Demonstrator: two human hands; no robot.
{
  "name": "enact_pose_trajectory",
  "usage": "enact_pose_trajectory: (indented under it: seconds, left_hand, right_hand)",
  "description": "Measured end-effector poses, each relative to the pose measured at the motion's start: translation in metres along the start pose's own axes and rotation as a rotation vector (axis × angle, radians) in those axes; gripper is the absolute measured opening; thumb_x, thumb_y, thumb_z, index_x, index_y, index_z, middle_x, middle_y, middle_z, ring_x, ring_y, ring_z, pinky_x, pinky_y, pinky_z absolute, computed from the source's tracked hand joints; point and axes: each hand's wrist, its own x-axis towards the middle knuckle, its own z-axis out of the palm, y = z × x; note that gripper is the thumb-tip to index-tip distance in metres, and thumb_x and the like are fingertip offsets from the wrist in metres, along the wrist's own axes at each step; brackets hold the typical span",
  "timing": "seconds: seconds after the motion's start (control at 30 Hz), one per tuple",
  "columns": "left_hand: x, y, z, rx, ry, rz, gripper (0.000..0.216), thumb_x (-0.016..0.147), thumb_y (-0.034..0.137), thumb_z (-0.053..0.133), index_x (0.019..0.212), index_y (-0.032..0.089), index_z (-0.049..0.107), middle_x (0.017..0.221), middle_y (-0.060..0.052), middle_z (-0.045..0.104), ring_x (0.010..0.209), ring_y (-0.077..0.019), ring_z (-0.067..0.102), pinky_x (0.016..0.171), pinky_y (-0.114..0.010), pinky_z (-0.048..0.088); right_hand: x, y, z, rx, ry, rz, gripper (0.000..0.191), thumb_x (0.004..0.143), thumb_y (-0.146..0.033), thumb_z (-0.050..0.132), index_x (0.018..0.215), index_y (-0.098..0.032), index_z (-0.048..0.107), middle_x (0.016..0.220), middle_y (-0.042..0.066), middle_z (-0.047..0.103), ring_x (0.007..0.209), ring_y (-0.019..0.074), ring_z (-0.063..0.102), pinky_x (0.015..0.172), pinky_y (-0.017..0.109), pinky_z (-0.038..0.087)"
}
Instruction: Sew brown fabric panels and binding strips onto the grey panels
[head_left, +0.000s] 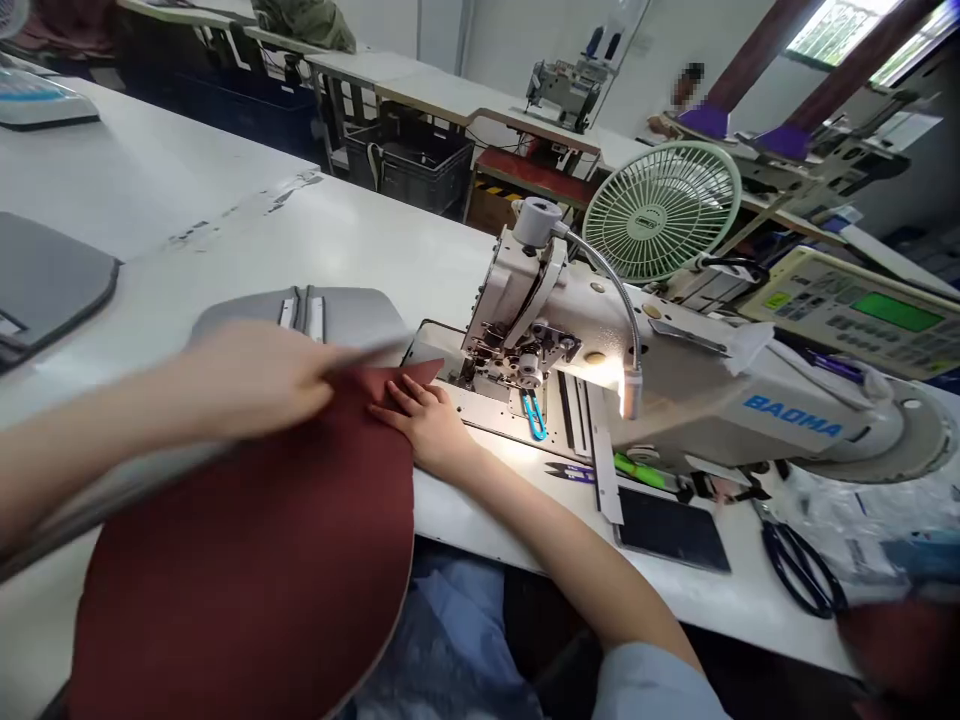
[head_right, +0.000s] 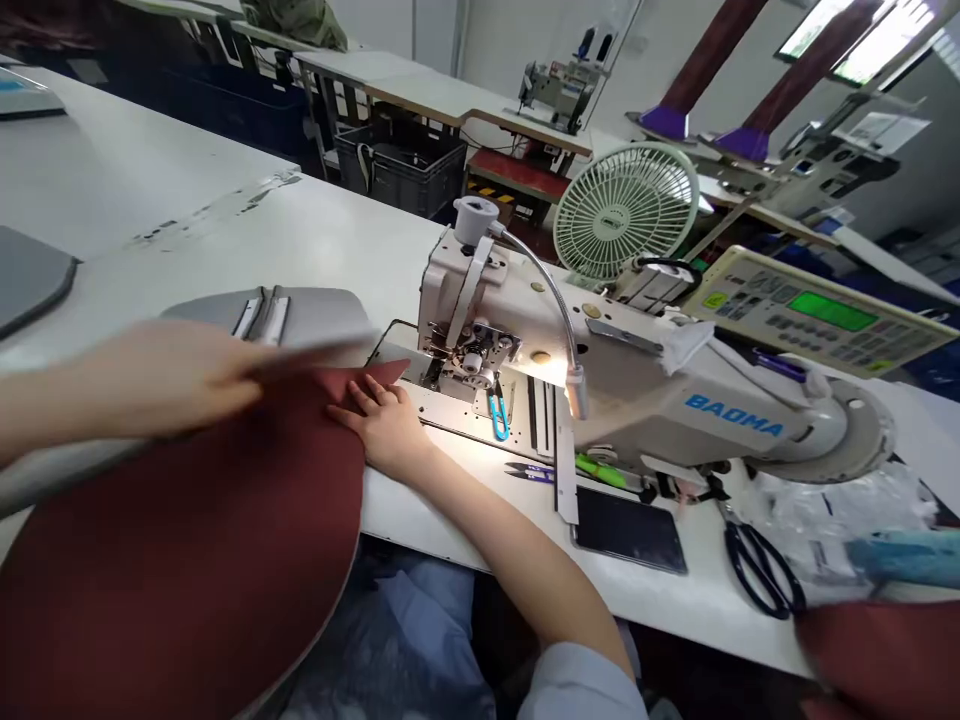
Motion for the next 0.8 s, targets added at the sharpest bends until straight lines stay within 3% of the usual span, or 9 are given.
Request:
enact_pose_trajectory:
  seconds: [0.1,0.17,0.23,0.3,0.4,0.5,0.57,0.7,0.8]
  left_hand:
    - [0.035,0.030,0.025,0.031,-0.192,0.041,0.023,0.086,0.036,0.057,0.097,0.019,0.068,0.071,-0.004,0.066,0.061,-0.0195,0.061,0.060,-0.033,0.048]
    - [0.056,0.043,0.040,0.009,-0.201,0.107,0.025,0.081,0.042,0.057,0.083,0.019,0.066,0.068,-0.005,0.066,0.062,-0.0222,0.061,0.062,-0.035,0.047]
    - [0.072,0.045,0.050,-0.004,-0.128,0.205,0.028,0.080,0.045,0.056,0.081,0.018,0.064,0.080,-0.010,0.069,0.078,-0.0277,0.064,0.075,-0.041,0.049]
    - [0.082,0.041,0.058,-0.028,-0.046,0.304,0.028,0.079,0.041,0.056,0.091,0.017,0.064,0.114,-0.015,0.068,0.108,-0.0343,0.060,0.091,-0.047,0.046]
    - [0.089,0.031,0.069,-0.111,-0.052,0.357,0.047,0.078,0.032,0.055,0.122,0.017,0.057,0.155,-0.015,0.040,0.137,-0.0357,0.040,0.105,-0.050,0.038]
    - [0.090,0.024,0.074,-0.144,-0.141,0.397,0.075,0.079,0.028,0.053,0.151,0.018,0.034,0.162,-0.013,0.028,0.143,-0.0343,0.033,0.113,-0.050,0.031]
    - [0.092,0.021,0.072,-0.139,-0.188,0.442,0.083,0.078,0.027,0.052,0.156,0.019,0.025,0.164,-0.012,0.026,0.145,-0.0343,0.032,0.115,-0.050,0.028]
    - [0.104,0.021,0.062,-0.132,-0.235,0.503,0.071,0.077,0.025,0.054,0.146,0.026,0.043,0.164,-0.005,0.026,0.143,-0.0338,0.034,0.113,-0.050,0.032]
    - [0.111,0.024,0.061,-0.142,-0.225,0.519,0.068,0.076,0.023,0.055,0.144,0.026,0.046,0.164,-0.004,0.028,0.147,-0.0333,0.029,0.115,-0.051,0.031]
  right_hand:
    - [-0.016,0.004,0.000,0.000,-0.050,0.007,0.029,0.096,-0.029,0.053,0.117,-0.024,0.071,0.111,0.010,0.071,0.116,0.0274,0.054,0.108,0.045,0.029]
    - [-0.026,0.007,0.002,0.013,-0.074,0.006,0.022,0.092,-0.024,0.056,0.105,-0.021,0.073,0.094,0.009,0.071,0.107,0.0263,0.055,0.107,0.044,0.029]
    - [-0.032,0.010,0.005,0.042,-0.050,-0.005,0.024,0.092,-0.022,0.055,0.110,-0.020,0.071,0.097,0.009,0.071,0.108,0.0256,0.055,0.107,0.043,0.029]
    - [-0.036,0.012,0.007,0.066,-0.020,-0.012,0.029,0.094,-0.022,0.054,0.119,-0.021,0.068,0.105,0.009,0.070,0.110,0.0253,0.054,0.107,0.043,0.030]
    - [-0.042,0.015,0.006,0.082,-0.001,-0.023,0.033,0.096,-0.023,0.052,0.126,-0.022,0.065,0.117,0.010,0.068,0.114,0.0253,0.054,0.108,0.043,0.031]
    - [-0.049,0.018,0.003,0.104,0.025,-0.060,0.039,0.097,-0.025,0.052,0.135,-0.025,0.059,0.131,0.009,0.063,0.120,0.0252,0.051,0.111,0.044,0.029]
    - [-0.055,0.020,0.002,0.109,0.048,-0.077,0.044,0.097,-0.026,0.052,0.141,-0.026,0.054,0.138,0.009,0.059,0.127,0.0254,0.048,0.113,0.044,0.028]
    - [-0.060,0.022,0.004,0.122,0.074,-0.078,0.047,0.098,-0.028,0.050,0.144,-0.025,0.051,0.142,0.010,0.056,0.130,0.0271,0.044,0.113,0.046,0.027]
    - [-0.062,0.023,0.006,0.147,0.080,-0.083,0.044,0.097,-0.028,0.051,0.140,-0.024,0.055,0.141,0.010,0.057,0.127,0.0274,0.047,0.112,0.047,0.028]
